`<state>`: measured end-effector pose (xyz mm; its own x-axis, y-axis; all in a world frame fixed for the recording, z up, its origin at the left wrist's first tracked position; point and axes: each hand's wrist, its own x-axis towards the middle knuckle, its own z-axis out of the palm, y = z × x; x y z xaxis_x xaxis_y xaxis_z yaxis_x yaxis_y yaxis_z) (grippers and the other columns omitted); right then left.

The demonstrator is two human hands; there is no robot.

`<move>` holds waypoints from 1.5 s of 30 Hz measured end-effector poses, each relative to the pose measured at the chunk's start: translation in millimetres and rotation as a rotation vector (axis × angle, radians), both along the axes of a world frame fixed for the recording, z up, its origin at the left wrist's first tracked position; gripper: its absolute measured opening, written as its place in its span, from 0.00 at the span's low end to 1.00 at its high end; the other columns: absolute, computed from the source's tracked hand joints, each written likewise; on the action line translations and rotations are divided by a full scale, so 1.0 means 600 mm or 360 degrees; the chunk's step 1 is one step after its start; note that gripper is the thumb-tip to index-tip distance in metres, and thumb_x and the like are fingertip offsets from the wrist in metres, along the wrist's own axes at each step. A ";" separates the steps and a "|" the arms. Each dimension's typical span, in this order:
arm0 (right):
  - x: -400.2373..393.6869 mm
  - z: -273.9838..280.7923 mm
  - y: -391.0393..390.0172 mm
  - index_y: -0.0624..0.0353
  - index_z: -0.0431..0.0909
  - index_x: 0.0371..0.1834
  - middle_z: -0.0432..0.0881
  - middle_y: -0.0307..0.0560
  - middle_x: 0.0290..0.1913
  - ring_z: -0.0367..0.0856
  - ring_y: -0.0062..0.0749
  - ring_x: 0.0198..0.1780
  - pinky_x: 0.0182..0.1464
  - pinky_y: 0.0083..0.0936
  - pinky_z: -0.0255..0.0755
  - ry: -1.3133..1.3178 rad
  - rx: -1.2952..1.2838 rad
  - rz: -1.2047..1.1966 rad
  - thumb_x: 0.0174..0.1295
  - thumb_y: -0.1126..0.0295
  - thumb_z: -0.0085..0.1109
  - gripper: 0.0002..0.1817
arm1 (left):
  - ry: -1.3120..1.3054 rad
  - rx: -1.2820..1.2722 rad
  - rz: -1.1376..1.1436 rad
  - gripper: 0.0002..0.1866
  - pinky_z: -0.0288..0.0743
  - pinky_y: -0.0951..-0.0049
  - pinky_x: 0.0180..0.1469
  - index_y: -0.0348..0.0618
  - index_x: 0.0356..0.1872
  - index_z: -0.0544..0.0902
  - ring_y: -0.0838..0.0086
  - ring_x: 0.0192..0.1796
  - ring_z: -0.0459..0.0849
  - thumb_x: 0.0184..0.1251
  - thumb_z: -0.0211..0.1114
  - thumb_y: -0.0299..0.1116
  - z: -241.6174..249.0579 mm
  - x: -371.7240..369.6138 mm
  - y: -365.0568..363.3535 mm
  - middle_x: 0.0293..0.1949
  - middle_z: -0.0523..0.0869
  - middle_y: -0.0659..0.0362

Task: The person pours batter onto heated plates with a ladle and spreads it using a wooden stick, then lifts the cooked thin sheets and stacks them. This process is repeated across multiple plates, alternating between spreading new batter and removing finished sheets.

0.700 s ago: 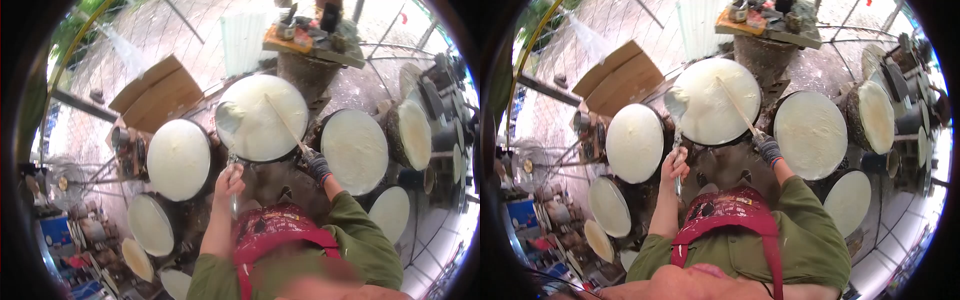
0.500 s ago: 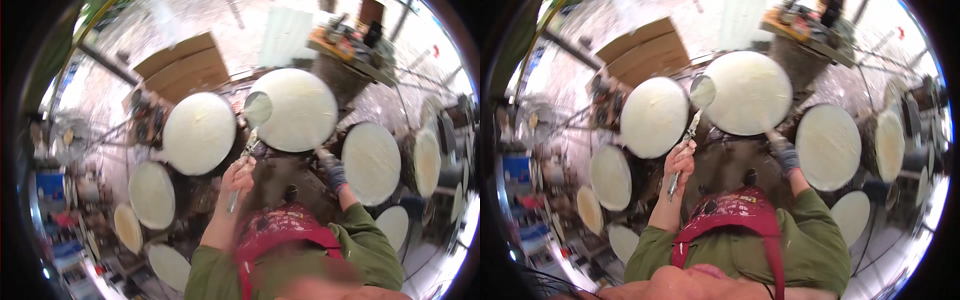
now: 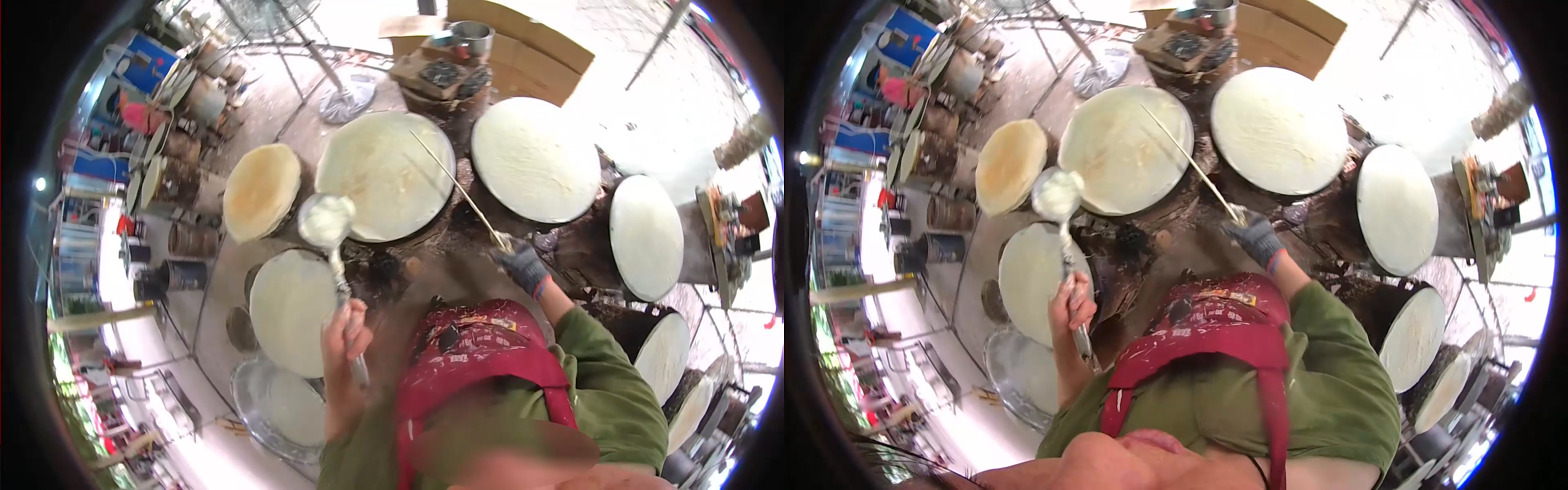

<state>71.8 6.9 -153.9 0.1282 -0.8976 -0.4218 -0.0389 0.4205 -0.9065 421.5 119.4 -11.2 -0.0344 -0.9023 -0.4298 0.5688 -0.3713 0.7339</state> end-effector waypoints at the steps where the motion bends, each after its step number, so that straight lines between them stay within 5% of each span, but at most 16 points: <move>1: 0.038 -0.039 -0.042 0.57 0.76 0.47 0.76 0.35 0.24 0.71 0.17 0.22 0.25 0.19 0.68 0.0152 -0.0096 0.0103 0.55 0.66 0.65 0.17 | -0.0081 0.0007 0.0154 0.16 0.46 0.83 0.09 0.34 0.42 0.75 0.85 0.07 0.53 0.73 0.45 0.38 0.001 0.035 0.027 0.15 0.62 0.68; 4: 0.132 -0.079 -0.186 0.56 0.78 0.39 0.77 0.38 0.22 0.71 0.22 0.21 0.24 0.24 0.67 0.0471 -0.0115 -0.0132 0.50 0.60 0.67 0.16 | 0.0013 0.0020 0.0508 0.16 0.46 0.82 0.09 0.34 0.41 0.75 0.84 0.06 0.52 0.73 0.46 0.38 -0.009 0.122 0.108 0.14 0.61 0.69; 8: 0.171 -0.218 -0.343 0.61 0.76 0.50 0.83 0.45 0.35 0.77 0.31 0.33 0.34 0.28 0.72 0.0699 -0.0494 -0.0432 0.48 0.61 0.70 0.27 | -0.0049 0.0121 0.1002 0.14 0.46 0.86 0.10 0.36 0.39 0.74 0.89 0.08 0.52 0.72 0.48 0.39 0.000 0.135 0.190 0.17 0.62 0.71; 10: 0.186 -0.173 -0.376 0.65 0.73 0.54 0.82 0.46 0.40 0.78 0.31 0.36 0.39 0.27 0.72 0.0405 -0.0497 -0.0405 0.46 0.63 0.72 0.32 | -0.0015 0.0144 0.1166 0.14 0.47 0.85 0.11 0.35 0.39 0.74 0.88 0.08 0.53 0.72 0.48 0.38 0.001 0.129 0.211 0.18 0.63 0.70; 11: 0.208 -0.080 -0.367 0.66 0.70 0.56 0.82 0.51 0.42 0.80 0.35 0.40 0.43 0.27 0.73 0.0615 -0.0197 -0.0340 0.44 0.61 0.73 0.36 | -0.0017 0.0189 0.1274 0.14 0.47 0.86 0.11 0.35 0.40 0.73 0.88 0.08 0.53 0.72 0.48 0.37 0.003 0.120 0.213 0.18 0.63 0.70; 14: 0.213 -0.076 -0.418 0.66 0.65 0.62 0.81 0.57 0.47 0.80 0.44 0.47 0.49 0.30 0.72 0.1049 -0.0232 -0.0085 0.39 0.54 0.73 0.47 | -0.0053 0.0330 0.1568 0.13 0.48 0.89 0.12 0.35 0.42 0.70 0.90 0.08 0.54 0.73 0.48 0.37 0.014 0.076 0.210 0.19 0.64 0.71; 19: 0.221 -0.112 -0.476 0.57 0.79 0.45 0.81 0.59 0.41 0.79 0.50 0.45 0.48 0.35 0.72 0.1150 -0.0331 0.0150 0.42 0.58 0.67 0.25 | 0.0094 0.0165 0.1644 0.13 0.50 0.88 0.13 0.31 0.44 0.67 0.88 0.09 0.58 0.74 0.45 0.34 0.007 0.046 0.197 0.19 0.65 0.67; 21: 0.244 -0.069 -0.466 0.58 0.78 0.45 0.81 0.52 0.32 0.79 0.37 0.34 0.39 0.28 0.73 0.0868 -0.0630 0.0103 0.44 0.65 0.68 0.22 | 0.0183 0.0132 0.1606 0.13 0.51 0.87 0.12 0.29 0.44 0.67 0.87 0.09 0.60 0.74 0.44 0.33 0.006 0.049 0.183 0.19 0.65 0.65; 25: 0.285 0.023 -0.429 0.59 0.76 0.47 0.80 0.47 0.30 0.77 0.30 0.30 0.33 0.26 0.73 0.0361 -0.0715 0.0048 0.49 0.71 0.66 0.20 | 0.0596 -0.0070 0.1242 0.13 0.53 0.86 0.12 0.28 0.44 0.66 0.86 0.08 0.60 0.73 0.43 0.31 0.024 0.068 0.139 0.21 0.68 0.63; 26: 0.288 0.105 -0.397 0.60 0.75 0.48 0.81 0.48 0.34 0.78 0.33 0.33 0.36 0.28 0.74 0.0317 -0.0388 0.0084 0.50 0.69 0.65 0.20 | 0.0698 -0.0128 0.1064 0.12 0.53 0.86 0.12 0.28 0.44 0.66 0.86 0.08 0.60 0.73 0.43 0.31 0.014 0.083 0.127 0.22 0.68 0.62; 27: 0.286 0.121 -0.382 0.60 0.75 0.49 0.79 0.50 0.42 0.77 0.40 0.42 0.45 0.31 0.73 0.0676 -0.1186 -0.0009 0.51 0.62 0.64 0.22 | 0.0663 -0.0078 0.0986 0.12 0.54 0.86 0.12 0.28 0.44 0.66 0.86 0.09 0.61 0.73 0.43 0.31 0.008 0.096 0.110 0.22 0.68 0.62; 29: 0.265 0.133 -0.351 0.62 0.70 0.54 0.75 0.62 0.51 0.72 0.49 0.53 0.56 0.38 0.65 0.0629 -0.1078 -0.0134 0.50 0.53 0.62 0.32 | 0.0467 0.0059 0.0768 0.12 0.55 0.85 0.12 0.28 0.45 0.66 0.85 0.10 0.62 0.73 0.43 0.31 -0.002 0.122 0.061 0.22 0.69 0.62; 32: 0.201 0.248 -0.260 0.65 0.76 0.38 0.79 0.63 0.36 0.78 0.54 0.40 0.44 0.38 0.73 0.0595 -0.1016 -0.0648 0.39 0.62 0.61 0.23 | 0.0161 0.0215 0.0253 0.12 0.56 0.83 0.13 0.28 0.45 0.66 0.84 0.12 0.64 0.73 0.43 0.31 -0.024 0.123 -0.037 0.22 0.69 0.61; 34: 0.135 0.288 -0.188 0.65 0.76 0.38 0.80 0.62 0.34 0.79 0.54 0.38 0.43 0.37 0.73 0.0316 -0.0926 -0.0768 0.37 0.62 0.63 0.24 | -0.0026 0.0249 -0.0116 0.12 0.57 0.82 0.14 0.28 0.45 0.66 0.83 0.14 0.66 0.73 0.43 0.30 -0.037 0.107 -0.083 0.22 0.69 0.61; 38: -0.030 0.307 -0.052 0.63 0.76 0.42 0.80 0.58 0.37 0.80 0.45 0.39 0.44 0.33 0.73 0.0875 -0.0799 -0.1018 0.39 0.63 0.68 0.25 | -0.0403 0.0059 -0.0870 0.12 0.59 0.80 0.15 0.28 0.45 0.66 0.82 0.16 0.68 0.72 0.43 0.30 -0.058 0.051 -0.146 0.23 0.70 0.60; 45: -0.411 0.296 0.286 0.57 0.79 0.44 0.84 0.50 0.39 0.82 0.34 0.41 0.49 0.27 0.75 0.0997 -0.1119 -0.1500 0.38 0.68 0.66 0.24 | -0.0800 -0.0971 -0.1893 0.12 0.63 0.77 0.16 0.27 0.46 0.66 0.79 0.21 0.73 0.72 0.43 0.29 -0.086 -0.087 -0.180 0.23 0.71 0.59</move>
<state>-174.9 178.8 23.8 -0.7024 -0.5850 0.4055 -0.4808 -0.0301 -0.8763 369.2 11.5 -62.8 -0.8517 -0.4902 -0.1849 -0.2161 0.0070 0.9764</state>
